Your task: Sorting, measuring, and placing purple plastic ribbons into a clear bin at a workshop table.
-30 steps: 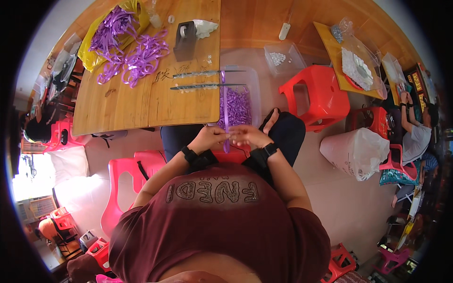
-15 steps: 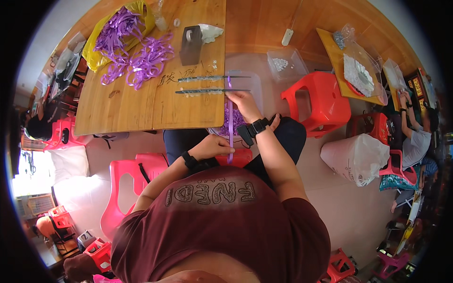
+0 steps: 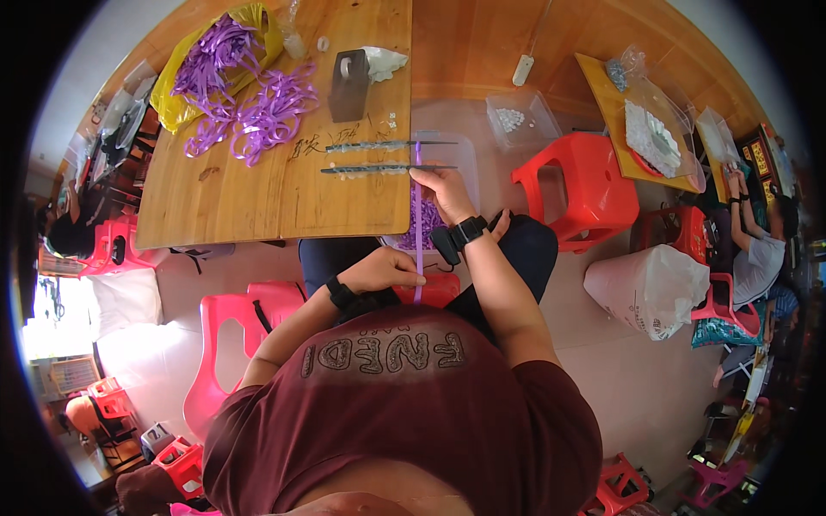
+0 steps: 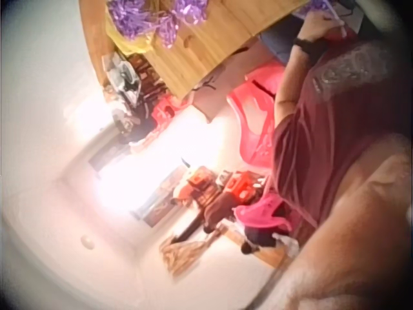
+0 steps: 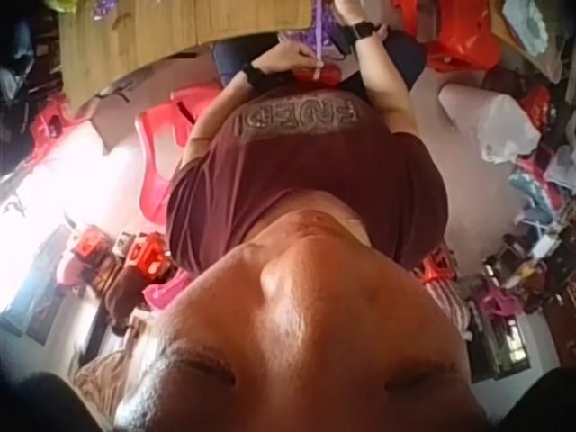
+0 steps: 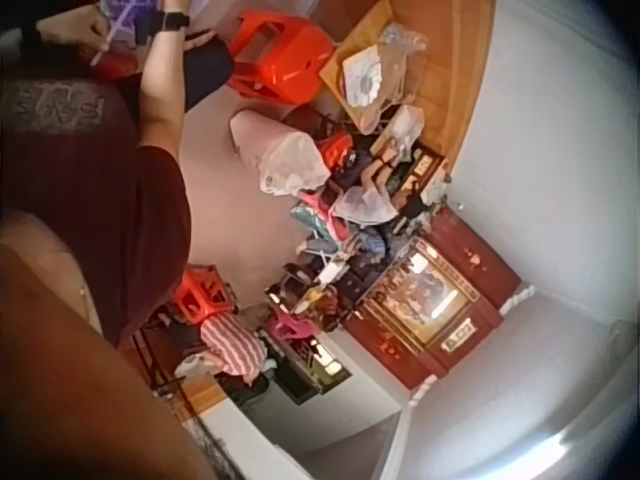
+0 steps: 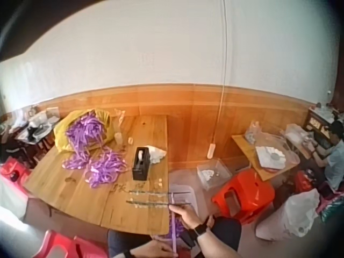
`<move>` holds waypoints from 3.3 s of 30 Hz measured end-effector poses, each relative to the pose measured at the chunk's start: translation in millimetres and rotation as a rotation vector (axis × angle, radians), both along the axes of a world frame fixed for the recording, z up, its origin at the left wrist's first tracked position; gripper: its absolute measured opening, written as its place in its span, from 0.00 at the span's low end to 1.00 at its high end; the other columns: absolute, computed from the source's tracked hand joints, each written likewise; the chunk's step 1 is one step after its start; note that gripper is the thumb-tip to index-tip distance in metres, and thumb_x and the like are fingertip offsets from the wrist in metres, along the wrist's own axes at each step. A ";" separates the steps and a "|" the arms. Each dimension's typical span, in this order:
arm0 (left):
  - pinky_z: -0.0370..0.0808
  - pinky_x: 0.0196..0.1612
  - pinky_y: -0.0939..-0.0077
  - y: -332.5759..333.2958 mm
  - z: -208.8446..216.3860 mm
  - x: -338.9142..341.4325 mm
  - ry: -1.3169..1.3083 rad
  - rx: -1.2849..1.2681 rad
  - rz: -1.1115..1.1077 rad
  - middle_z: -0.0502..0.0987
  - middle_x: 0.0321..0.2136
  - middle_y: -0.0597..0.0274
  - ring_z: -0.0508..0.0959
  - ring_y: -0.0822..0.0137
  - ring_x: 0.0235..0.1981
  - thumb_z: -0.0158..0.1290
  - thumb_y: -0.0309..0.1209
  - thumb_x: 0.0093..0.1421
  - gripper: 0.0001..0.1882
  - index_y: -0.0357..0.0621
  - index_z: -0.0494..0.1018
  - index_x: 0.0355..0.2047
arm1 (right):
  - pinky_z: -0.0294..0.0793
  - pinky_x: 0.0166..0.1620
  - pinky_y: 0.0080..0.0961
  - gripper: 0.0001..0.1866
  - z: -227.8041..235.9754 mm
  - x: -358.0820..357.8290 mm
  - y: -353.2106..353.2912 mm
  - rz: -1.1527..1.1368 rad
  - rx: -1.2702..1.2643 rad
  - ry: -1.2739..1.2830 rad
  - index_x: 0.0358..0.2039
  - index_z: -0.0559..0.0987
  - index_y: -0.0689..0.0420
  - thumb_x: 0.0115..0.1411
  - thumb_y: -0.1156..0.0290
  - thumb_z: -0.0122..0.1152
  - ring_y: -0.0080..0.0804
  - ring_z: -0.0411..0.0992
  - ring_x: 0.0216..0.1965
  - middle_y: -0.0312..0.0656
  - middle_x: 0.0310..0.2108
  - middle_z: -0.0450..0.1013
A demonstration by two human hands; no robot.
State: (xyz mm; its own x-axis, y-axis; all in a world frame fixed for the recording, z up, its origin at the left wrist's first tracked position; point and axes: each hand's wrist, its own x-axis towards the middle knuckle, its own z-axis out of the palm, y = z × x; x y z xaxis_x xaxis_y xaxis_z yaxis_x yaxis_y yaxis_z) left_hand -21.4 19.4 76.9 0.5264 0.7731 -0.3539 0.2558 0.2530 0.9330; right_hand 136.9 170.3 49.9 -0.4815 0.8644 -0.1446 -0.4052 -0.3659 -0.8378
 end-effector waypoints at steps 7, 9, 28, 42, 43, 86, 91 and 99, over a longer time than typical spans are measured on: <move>0.72 0.32 0.80 1.3 0.3 4.2 0.003 0.002 0.025 0.79 0.22 0.64 0.75 0.78 0.26 0.63 0.34 0.59 0.13 0.34 0.81 0.28 | 0.72 0.36 0.16 0.11 -2.5 2.3 -2.4 -0.095 0.038 0.006 0.40 0.79 0.59 0.59 0.71 0.67 0.19 0.73 0.30 0.35 0.32 0.77; 0.72 0.32 0.80 2.1 -4.8 3.9 0.002 0.014 0.019 0.79 0.22 0.64 0.75 0.78 0.26 0.63 0.34 0.59 0.13 0.34 0.81 0.28 | 0.72 0.36 0.17 0.10 -1.8 3.3 -2.5 -0.102 0.040 0.008 0.40 0.79 0.59 0.59 0.71 0.67 0.19 0.74 0.30 0.35 0.32 0.77; 0.71 0.31 0.81 0.4 -2.1 0.2 0.014 -0.001 0.025 0.77 0.21 0.66 0.74 0.78 0.25 0.63 0.34 0.59 0.13 0.34 0.80 0.27 | 0.67 0.29 0.17 0.08 -15.6 -12.7 24.7 -0.133 0.025 -0.008 0.35 0.82 0.60 0.61 0.68 0.67 0.18 0.69 0.24 0.33 0.26 0.75; 0.70 0.30 0.81 0.5 -0.6 2.2 0.020 0.009 0.053 0.77 0.21 0.67 0.73 0.79 0.25 0.63 0.34 0.59 0.13 0.34 0.80 0.27 | 0.68 0.30 0.17 0.07 -22.3 -15.6 22.4 -0.252 0.028 0.083 0.34 0.82 0.59 0.59 0.70 0.69 0.18 0.69 0.24 0.31 0.25 0.75; 0.70 0.30 0.81 0.1 -0.7 2.0 0.022 0.014 0.063 0.77 0.21 0.67 0.73 0.79 0.25 0.63 0.34 0.59 0.13 0.34 0.80 0.27 | 0.68 0.30 0.17 0.07 -22.0 -15.8 22.0 -0.261 0.017 0.091 0.35 0.82 0.59 0.59 0.70 0.69 0.18 0.69 0.24 0.31 0.25 0.75; 0.77 0.44 0.72 55.3 148.1 -27.8 -0.295 0.380 0.250 0.81 0.40 0.57 0.79 0.69 0.37 0.57 0.23 0.62 0.14 0.33 0.76 0.48 | 0.75 0.32 0.28 0.08 122.0 14.6 55.4 -0.225 1.593 -0.736 0.35 0.84 0.58 0.53 0.78 0.68 0.37 0.76 0.30 0.41 0.29 0.76; 0.77 0.41 0.77 114.4 130.7 -49.6 -0.311 0.379 0.564 0.80 0.44 0.58 0.78 0.73 0.36 0.54 0.24 0.64 0.19 0.32 0.71 0.55 | 0.75 0.35 0.30 0.08 71.9 2.1 130.2 -0.056 1.273 -0.754 0.36 0.84 0.60 0.57 0.70 0.65 0.42 0.76 0.32 0.43 0.30 0.77; 0.75 0.35 0.83 149.5 118.2 -48.4 0.034 0.407 0.452 0.81 0.37 0.62 0.76 0.78 0.30 0.57 0.30 0.65 0.16 0.33 0.75 0.50 | 0.75 0.41 0.25 0.13 47.2 0.7 136.8 0.071 0.736 -0.746 0.35 0.84 0.62 0.57 0.63 0.68 0.27 0.78 0.34 0.44 0.33 0.81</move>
